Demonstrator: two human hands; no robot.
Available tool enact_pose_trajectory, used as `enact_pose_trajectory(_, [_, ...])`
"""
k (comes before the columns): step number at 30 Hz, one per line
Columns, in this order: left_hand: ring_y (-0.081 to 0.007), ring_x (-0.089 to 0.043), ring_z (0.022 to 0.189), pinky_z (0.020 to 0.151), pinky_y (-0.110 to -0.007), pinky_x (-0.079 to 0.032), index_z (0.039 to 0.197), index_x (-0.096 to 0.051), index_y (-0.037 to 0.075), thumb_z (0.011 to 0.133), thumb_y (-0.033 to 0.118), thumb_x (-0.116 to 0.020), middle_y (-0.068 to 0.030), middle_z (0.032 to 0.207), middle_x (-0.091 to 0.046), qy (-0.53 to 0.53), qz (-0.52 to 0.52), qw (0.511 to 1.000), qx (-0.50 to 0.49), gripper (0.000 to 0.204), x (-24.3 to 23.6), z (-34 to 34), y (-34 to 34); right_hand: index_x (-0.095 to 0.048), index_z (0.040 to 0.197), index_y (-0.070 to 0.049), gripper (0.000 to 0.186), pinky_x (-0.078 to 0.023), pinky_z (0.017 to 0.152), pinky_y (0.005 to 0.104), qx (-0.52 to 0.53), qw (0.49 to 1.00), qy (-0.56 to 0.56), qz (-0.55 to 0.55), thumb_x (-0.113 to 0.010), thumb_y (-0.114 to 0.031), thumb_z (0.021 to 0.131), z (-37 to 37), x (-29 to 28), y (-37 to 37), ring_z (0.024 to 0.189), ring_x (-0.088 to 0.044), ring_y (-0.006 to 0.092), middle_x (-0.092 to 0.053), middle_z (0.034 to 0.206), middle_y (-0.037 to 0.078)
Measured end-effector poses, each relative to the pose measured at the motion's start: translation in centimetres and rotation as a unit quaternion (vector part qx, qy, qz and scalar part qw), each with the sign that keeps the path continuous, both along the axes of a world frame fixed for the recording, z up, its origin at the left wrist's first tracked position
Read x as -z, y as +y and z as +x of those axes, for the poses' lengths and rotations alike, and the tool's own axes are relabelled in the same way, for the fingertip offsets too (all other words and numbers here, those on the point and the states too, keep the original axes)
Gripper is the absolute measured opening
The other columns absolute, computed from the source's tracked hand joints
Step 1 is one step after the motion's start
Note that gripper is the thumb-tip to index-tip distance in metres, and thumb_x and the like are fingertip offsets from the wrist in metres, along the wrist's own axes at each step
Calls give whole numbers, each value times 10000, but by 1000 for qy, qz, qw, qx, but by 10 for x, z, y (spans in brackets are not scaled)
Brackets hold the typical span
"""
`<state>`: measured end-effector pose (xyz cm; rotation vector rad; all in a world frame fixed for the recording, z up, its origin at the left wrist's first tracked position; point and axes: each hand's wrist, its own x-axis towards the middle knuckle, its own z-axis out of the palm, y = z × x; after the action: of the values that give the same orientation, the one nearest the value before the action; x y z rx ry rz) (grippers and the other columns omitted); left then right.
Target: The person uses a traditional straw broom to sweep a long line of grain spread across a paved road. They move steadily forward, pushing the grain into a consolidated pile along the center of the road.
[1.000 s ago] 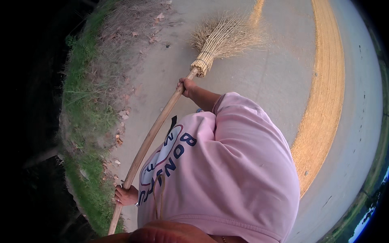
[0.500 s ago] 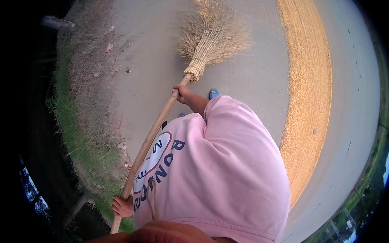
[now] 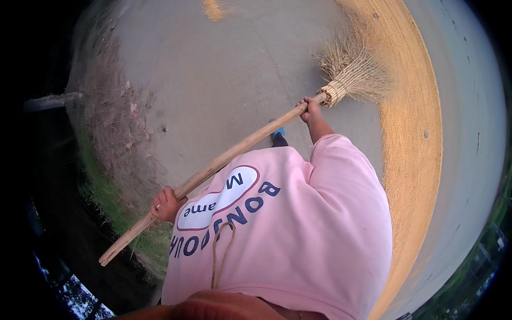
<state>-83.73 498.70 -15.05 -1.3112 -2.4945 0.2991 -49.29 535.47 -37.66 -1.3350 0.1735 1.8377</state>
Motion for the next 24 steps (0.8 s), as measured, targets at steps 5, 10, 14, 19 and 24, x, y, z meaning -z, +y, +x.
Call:
enact_pose_trajectory(5, [-189,-469,646,653,-322,-330,645,-449,170,525,160,-548,-10,623,-422,-27,119,992,38,156,56,-15,86,-408,771,-64,50,-436,550,351,36,998,-30,-32,-444,-92,791,12,16,57,528,-433,188,-424,577,48])
enact_pose_trajectory(10, [-222,-467,655,659,-352,-338,675,-466,149,546,144,-564,-19,644,-439,-18,95,995,16,162,93,-42,165,-406,766,-60,66,-437,553,350,55,997,-22,-56,-447,-108,785,8,47,102,534,-433,193,-426,582,51])
enact_pose_trajectory(14, [-228,-479,687,674,-355,-348,701,-479,144,542,167,-590,-31,666,-452,-41,88,995,24,195,110,-51,216,-403,774,-48,89,-445,569,359,38,997,-21,-68,-449,-122,793,-3,72,156,583,-449,215,-441,629,76])
enact_pose_trajectory(19, [-201,-502,765,732,-348,-360,733,-496,156,519,299,-639,-20,713,-489,-30,-34,991,-123,295,120,-41,251,-423,753,-52,91,-445,594,356,-38,995,-25,-86,-465,-128,782,-61,109,250,583,-443,216,-431,617,73])
enact_pose_trajectory(24, [-185,-507,785,747,-337,-370,775,-503,189,686,348,-506,-4,755,-502,104,-97,943,-301,183,121,-31,145,-427,817,-33,79,-454,529,369,-148,986,30,-76,-475,-67,764,-170,113,213,551,-478,204,-444,630,82])
